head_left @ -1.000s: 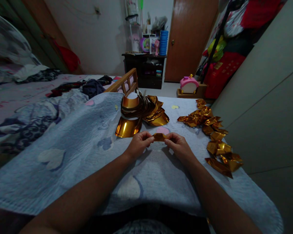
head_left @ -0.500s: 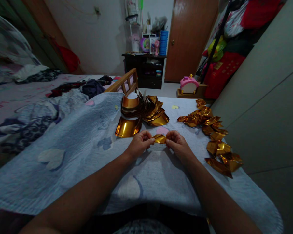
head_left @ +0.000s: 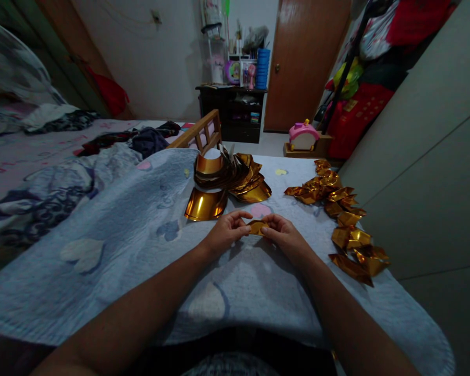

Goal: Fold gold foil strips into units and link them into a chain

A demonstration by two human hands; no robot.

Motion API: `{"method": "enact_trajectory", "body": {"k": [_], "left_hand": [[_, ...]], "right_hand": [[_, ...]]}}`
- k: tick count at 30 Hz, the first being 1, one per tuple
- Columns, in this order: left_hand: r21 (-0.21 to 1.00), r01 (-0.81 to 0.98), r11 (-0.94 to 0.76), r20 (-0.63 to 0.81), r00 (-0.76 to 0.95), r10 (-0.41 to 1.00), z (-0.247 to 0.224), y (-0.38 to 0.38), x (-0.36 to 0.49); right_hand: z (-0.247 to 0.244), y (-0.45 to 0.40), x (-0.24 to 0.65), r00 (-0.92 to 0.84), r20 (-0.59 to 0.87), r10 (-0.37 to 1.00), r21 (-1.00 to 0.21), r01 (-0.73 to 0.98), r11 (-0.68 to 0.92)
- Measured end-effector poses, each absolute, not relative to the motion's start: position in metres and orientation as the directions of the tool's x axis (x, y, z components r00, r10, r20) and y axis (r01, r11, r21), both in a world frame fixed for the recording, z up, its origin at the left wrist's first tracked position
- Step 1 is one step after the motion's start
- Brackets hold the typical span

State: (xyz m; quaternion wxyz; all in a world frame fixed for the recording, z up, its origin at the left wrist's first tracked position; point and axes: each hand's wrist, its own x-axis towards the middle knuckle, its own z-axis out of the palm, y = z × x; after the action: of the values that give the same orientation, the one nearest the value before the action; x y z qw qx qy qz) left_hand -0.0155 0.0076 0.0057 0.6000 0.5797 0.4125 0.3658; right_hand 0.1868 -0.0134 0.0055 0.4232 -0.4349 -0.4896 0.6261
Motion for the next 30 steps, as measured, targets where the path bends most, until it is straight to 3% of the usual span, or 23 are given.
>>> {"method": "enact_trajectory", "body": {"k": [6,15,30], "left_hand": [[0.994,0.088,0.064,-0.095,0.420,0.903,0.0066,0.0078,-0.0144],[0.986,0.138,0.088,-0.140,0.427,0.893,0.0110,0.0056,-0.0150],[0.975,-0.002,0.224,-0.197,0.475,0.858,0.0105,0.0057,-0.0151]], "right_hand": [[0.0063,-0.0144,0.1872,-0.264,-0.143,0.954,-0.967,-0.168,-0.192],[0.0070,-0.0138,0.1867,-0.354,-0.164,0.921,-0.974,-0.092,-0.208],[0.0115,-0.0167,0.1870,-0.390,-0.187,0.901,-0.978,-0.013,-0.209]]}}
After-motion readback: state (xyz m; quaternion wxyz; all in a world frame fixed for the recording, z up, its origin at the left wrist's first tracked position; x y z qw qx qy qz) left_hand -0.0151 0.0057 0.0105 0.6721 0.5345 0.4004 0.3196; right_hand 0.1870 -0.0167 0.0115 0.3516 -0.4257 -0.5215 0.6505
